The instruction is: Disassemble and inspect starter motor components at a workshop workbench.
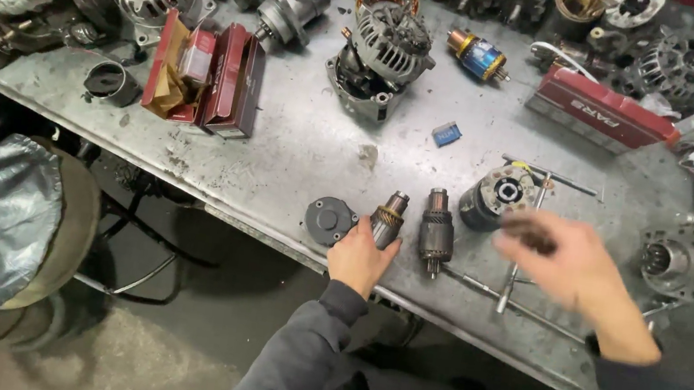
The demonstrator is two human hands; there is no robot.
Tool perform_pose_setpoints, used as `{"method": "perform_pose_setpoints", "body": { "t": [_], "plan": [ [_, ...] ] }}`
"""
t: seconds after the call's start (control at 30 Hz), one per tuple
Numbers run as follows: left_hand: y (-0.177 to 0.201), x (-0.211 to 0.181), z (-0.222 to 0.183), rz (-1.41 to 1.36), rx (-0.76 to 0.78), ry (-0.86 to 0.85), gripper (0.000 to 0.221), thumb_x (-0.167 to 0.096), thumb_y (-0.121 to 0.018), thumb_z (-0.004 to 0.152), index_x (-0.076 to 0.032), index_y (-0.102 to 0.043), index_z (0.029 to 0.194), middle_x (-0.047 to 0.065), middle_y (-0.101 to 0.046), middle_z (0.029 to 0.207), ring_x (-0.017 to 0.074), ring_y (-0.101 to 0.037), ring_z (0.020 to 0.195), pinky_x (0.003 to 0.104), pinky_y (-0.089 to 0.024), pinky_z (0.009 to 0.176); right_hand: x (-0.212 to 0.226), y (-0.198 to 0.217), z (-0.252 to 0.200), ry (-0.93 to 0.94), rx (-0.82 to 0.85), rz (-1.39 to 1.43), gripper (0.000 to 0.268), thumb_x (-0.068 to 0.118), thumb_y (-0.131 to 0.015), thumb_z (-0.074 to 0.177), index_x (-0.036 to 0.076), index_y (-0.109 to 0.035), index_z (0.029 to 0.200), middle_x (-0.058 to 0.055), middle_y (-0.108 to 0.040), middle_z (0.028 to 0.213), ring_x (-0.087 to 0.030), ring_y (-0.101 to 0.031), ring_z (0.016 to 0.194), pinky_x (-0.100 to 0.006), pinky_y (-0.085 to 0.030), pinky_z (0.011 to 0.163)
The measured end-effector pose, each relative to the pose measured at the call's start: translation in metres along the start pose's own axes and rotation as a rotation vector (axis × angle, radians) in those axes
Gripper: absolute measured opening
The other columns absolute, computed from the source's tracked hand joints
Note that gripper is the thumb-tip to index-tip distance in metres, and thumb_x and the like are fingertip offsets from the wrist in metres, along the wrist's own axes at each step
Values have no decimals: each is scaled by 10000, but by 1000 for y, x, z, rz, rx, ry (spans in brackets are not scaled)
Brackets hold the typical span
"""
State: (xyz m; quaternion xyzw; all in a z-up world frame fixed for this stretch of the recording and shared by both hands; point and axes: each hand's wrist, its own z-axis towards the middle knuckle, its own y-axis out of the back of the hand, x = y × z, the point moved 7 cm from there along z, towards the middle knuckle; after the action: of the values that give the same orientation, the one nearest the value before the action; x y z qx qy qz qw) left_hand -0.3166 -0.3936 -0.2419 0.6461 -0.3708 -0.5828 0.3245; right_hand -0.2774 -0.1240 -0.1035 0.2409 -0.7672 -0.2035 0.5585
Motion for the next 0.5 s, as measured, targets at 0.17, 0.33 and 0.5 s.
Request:
{"method": "perform_pose_setpoints", "body": {
  "t": [0.17, 0.33, 0.5],
  "plan": [
    [-9, 8, -2, 14, 13, 39, 764, -584, -782, 784, -43, -591, 1288, 183, -744, 961, 398, -724, 783, 509, -571, 676, 62, 29, 166, 195, -233, -456, 441, 390, -747, 886, 48, -728, 1164, -176, -772, 1067, -381, -721, 951, -450, -557, 874],
    [27, 4, -13, -86, 27, 49, 837, -542, -838, 705, -55, -576, 1333, 187, -732, 1047, 398, -711, 877, 509, -563, 723, -16, 25, 307, 9, -271, -698, 603, 374, -808, 811, -3, -642, 1252, -277, -675, 1156, -465, -649, 1044, -535, -533, 873],
    [59, 55, -79, -237, -70, -9, 796, -393, -906, 649, -53, -619, 1309, 190, -742, 1112, 383, -706, 980, 469, -570, 781, -66, -2, 369, -10, -350, -804, 783, 356, -835, 769, -37, -538, 1378, -230, -562, 1345, -484, -518, 1217, -625, -491, 892]
  ]
}}
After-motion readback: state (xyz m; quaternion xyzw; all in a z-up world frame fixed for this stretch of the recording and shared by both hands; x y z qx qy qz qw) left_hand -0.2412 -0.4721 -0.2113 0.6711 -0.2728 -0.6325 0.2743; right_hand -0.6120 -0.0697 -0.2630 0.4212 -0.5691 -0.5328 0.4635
